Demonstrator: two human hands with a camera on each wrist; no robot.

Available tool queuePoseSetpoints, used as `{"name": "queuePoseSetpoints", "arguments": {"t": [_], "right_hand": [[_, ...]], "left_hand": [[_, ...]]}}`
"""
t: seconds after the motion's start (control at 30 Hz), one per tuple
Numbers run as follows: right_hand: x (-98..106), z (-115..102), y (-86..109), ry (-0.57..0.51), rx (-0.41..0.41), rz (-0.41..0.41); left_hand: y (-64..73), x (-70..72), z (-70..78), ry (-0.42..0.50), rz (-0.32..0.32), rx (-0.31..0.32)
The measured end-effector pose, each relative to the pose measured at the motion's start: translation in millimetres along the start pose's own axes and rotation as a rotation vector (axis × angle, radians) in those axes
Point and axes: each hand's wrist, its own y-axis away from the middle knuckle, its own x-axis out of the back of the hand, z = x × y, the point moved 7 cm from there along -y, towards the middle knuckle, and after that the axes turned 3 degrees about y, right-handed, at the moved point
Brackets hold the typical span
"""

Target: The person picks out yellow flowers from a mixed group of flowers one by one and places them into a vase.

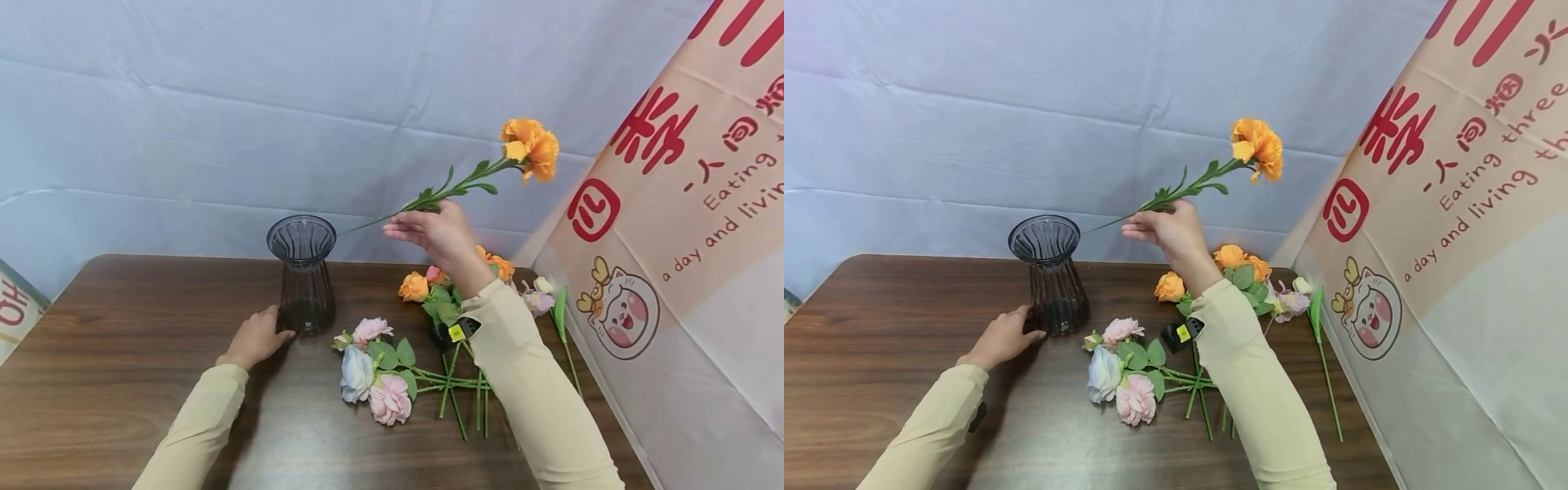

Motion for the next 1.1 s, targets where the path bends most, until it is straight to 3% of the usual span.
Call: {"name": "queuePoseSetpoints", "arguments": {"t": [0.23, 0.77, 1.1], "right_hand": [[-7, 11, -4.9, 0.126, -0.014, -0.012], [-32, 31, -9.1, 0.277, -0.029, -0.174], [-42, 48, -5.8, 0.468, -0.14, -0.292]], "left_hand": [[-0.9, -0.1, 0.5, -0.006, -0.01, -0.001], [-0.6, 1.1, 0.9, -0.006, -0.032, 0.02], [-0.3, 2.0, 1.8, -0.002, -0.026, 0.012]]}}
